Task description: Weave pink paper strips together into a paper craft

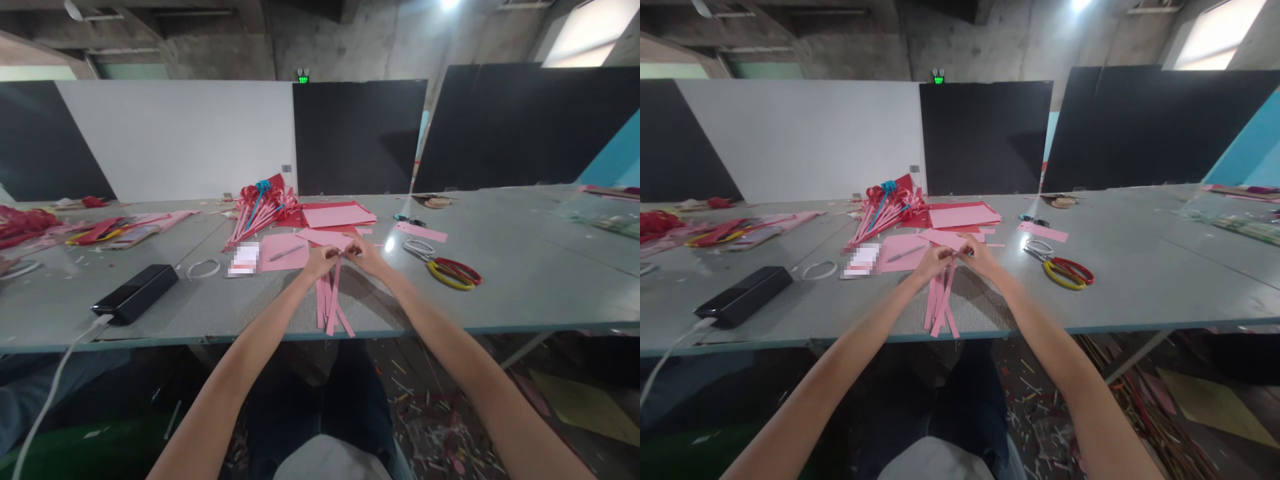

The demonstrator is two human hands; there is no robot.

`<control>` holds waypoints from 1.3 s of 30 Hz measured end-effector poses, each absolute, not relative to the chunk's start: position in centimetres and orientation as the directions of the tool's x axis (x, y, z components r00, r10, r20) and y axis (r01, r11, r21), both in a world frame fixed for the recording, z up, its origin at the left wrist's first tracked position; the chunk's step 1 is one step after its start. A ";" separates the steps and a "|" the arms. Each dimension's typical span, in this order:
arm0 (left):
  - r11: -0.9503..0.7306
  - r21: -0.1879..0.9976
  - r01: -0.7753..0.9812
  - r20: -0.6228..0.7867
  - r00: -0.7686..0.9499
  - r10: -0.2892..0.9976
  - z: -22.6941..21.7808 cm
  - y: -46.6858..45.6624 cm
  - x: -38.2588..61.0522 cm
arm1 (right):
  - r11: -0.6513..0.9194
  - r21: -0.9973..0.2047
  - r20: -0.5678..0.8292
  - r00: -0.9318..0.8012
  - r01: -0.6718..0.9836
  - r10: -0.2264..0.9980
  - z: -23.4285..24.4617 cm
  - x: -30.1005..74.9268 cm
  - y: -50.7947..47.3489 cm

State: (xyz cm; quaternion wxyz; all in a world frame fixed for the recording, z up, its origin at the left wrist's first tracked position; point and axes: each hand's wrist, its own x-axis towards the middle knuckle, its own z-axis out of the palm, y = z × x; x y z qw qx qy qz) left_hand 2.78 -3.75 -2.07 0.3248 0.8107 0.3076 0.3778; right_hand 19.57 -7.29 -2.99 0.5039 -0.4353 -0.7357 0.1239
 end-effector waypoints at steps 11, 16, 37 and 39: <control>-0.601 0.756 0.260 0.412 0.525 0.745 -1.9 -3.8 2.8 | 0.596 -0.623 0.638 -0.112 0.507 0.762 -3.1 19.5 -7.1; -0.602 0.745 0.288 0.428 0.486 0.762 -1.6 -4.1 2.6 | 0.589 -0.615 0.635 -0.113 0.524 0.764 -2.9 19.5 -7.4; -0.659 0.596 0.459 0.445 0.494 0.747 -1.5 -4.5 2.3 | 0.579 -0.526 0.672 -0.113 0.623 0.732 -2.4 19.0 -8.3; -0.673 0.576 0.465 0.447 0.511 0.735 -1.5 -4.4 2.2 | 0.585 -0.510 0.673 -0.131 0.630 0.728 -2.4 18.9 -8.4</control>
